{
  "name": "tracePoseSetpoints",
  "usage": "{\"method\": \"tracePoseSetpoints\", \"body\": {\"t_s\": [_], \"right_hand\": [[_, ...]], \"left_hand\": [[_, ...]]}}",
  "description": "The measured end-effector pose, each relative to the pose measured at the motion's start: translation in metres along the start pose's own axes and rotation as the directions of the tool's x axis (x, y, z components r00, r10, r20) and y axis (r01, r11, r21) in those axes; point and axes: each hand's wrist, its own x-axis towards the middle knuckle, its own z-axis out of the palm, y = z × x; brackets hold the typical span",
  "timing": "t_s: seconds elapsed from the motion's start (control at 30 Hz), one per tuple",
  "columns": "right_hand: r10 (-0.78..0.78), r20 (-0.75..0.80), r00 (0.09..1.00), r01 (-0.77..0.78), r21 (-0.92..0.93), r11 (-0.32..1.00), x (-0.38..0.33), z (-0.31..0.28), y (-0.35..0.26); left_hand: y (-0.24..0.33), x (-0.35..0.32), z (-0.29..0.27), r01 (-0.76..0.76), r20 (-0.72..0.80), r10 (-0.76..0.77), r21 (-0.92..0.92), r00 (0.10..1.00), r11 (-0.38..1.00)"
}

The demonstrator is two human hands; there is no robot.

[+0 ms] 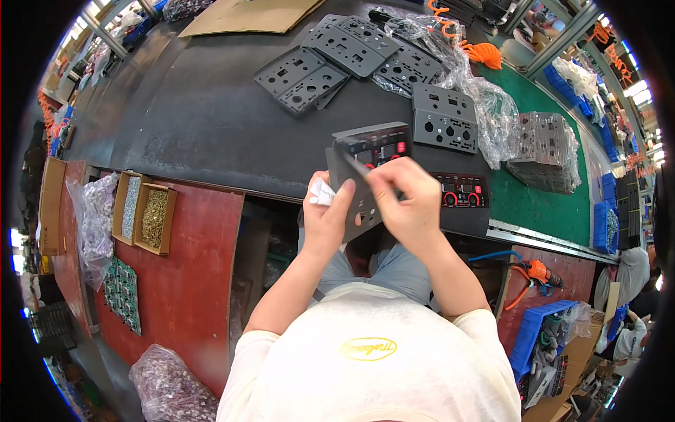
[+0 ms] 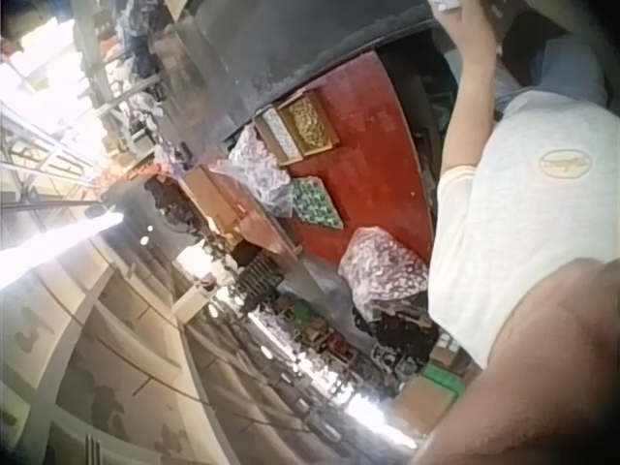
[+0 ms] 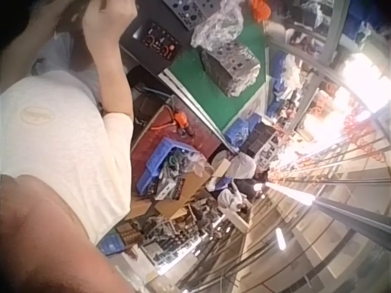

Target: Applying stickers and cleaning electronic control panels at an assembly workbench.

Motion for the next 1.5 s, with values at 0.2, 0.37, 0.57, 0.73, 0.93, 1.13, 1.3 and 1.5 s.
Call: {"method": "tracePoseSetpoints", "body": {"t_s": [0.2,0.37,0.57,0.73,0.93,1.13,1.3,1.5], "right_hand": [[0.405,-0.346,0.846,-0.253,0.407,0.878,0.009,-0.05,0.004],[0.475,-0.539,0.696,-0.208,0.482,0.851,-0.001,-0.076,0.03],[0.334,-0.682,0.651,-0.057,0.395,0.917,0.0,-0.131,0.024],[0.429,-0.566,0.705,-0.188,0.433,0.881,-0.006,-0.105,0.034],[0.204,-0.467,0.86,-0.199,0.062,0.978,-0.011,-0.072,0.022],[-0.439,-0.063,0.896,0.396,-0.335,0.855,-0.022,-0.007,0.022],[-0.499,0.041,0.866,0.476,-0.375,0.795,-0.026,0.012,0.014],[-0.45,0.219,0.865,0.493,-0.217,0.842,-0.025,0.004,0.006]], "left_hand": [[-0.009,0.031,-0.029,0.119,-0.12,-0.124,-0.044,0.985,0.992],[-0.022,0.045,-0.023,0.197,-0.116,-0.198,-0.016,0.973,0.98],[-0.022,0.062,-0.043,0.205,-0.121,-0.186,0.168,0.975,0.964],[-0.014,0.071,-0.063,0.022,-0.053,0.049,0.871,0.997,0.491],[0.033,0.047,-0.033,-0.132,-0.009,0.253,0.834,0.967,0.535],[0.04,-0.008,0.016,0.163,0.081,-0.18,0.179,0.98,0.97],[0.041,-0.013,-0.001,0.169,-0.007,-0.17,0.165,0.985,0.972],[0.055,-0.017,-0.023,0.152,-0.069,-0.136,0.425,0.988,0.892]]}}
